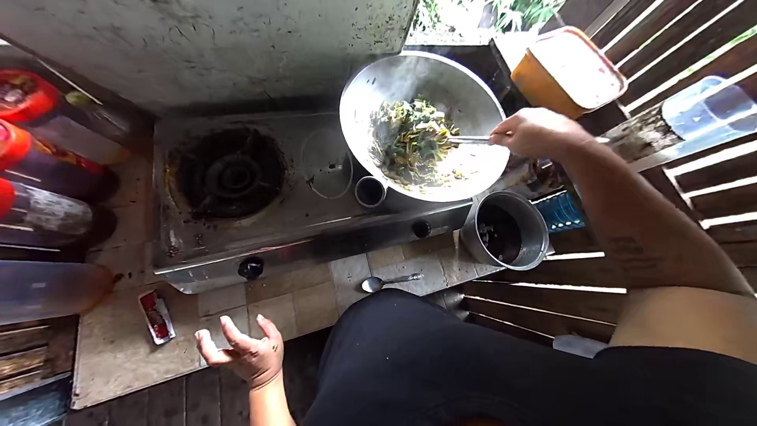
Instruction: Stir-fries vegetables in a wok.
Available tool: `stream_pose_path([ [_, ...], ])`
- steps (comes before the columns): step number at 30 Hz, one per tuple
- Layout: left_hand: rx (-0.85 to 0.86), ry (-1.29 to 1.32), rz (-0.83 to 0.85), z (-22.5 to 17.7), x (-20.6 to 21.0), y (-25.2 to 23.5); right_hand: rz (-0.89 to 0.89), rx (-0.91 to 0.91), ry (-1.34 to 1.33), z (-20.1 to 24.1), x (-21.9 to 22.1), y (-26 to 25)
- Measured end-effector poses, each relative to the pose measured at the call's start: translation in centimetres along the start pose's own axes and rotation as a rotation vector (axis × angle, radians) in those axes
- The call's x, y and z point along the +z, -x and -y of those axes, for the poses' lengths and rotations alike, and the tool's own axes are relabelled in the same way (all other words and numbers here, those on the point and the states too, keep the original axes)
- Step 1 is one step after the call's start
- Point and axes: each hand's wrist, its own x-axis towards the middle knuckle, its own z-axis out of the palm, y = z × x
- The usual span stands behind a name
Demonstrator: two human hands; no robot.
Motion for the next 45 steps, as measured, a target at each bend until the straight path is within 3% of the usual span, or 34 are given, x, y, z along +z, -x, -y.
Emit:
stream_pose_path([
  [4, -0.03, 0.023, 0.024, -0.5, 0.3, -0.1, -0.079, 0.108, 0.123, 2.3, -3.2, 1.5],
  [9, -0.015, 0.026, 0.006, -1.0, 0.5, 0.1, -0.106, 0.132, 0.179, 3.5, -2.6, 0.0],
  [14, -0.033, -0.006, 0.033, -0.4, -0.2, 0.7, -0.129, 0.307, 0.296, 3.1, -3.7, 0.5],
  [19, -0.032, -0.033, 0.036, 0.5, -0.6, 1.2, 0.129, 0.366, 0.39, -0.9, -5.1, 0.8],
  [23, -0.054, -0.026, 0.045, 0.3, -0.6, 1.2, 0.392, 0.296, 0.127, -4.2, -4.5, -0.7],
  [25, -0.057, -0.04, 0.024, 0.0, -0.4, 1.0, 0.463, 0.149, 0.015, -3.7, -3.0, -1.0],
  [28, -0.057, -0.043, 0.0, -0.4, -0.3, 1.1, 0.373, -0.102, -0.036, 0.1, 0.2, -0.9],
  [34, -0.061, -0.069, 0.008, -0.5, -0.7, 1.7, 0.082, 0.006, 0.239, 8.6, 3.9, 3.9],
  [37, -0.058, -0.064, 0.019, -0.3, -0.6, 1.7, 0.041, 0.074, 0.239, 11.7, 4.8, 4.4],
  [40, -0.03, -0.035, 0.011, -0.4, -0.3, 1.0, -0.011, 0.064, 0.15, 10.9, 5.5, 1.8],
  [45, -0.038, -0.033, 0.006, -0.1, -0.5, 1.0, -0.029, 0.023, -0.031, 4.2, 1.2, -0.1],
])
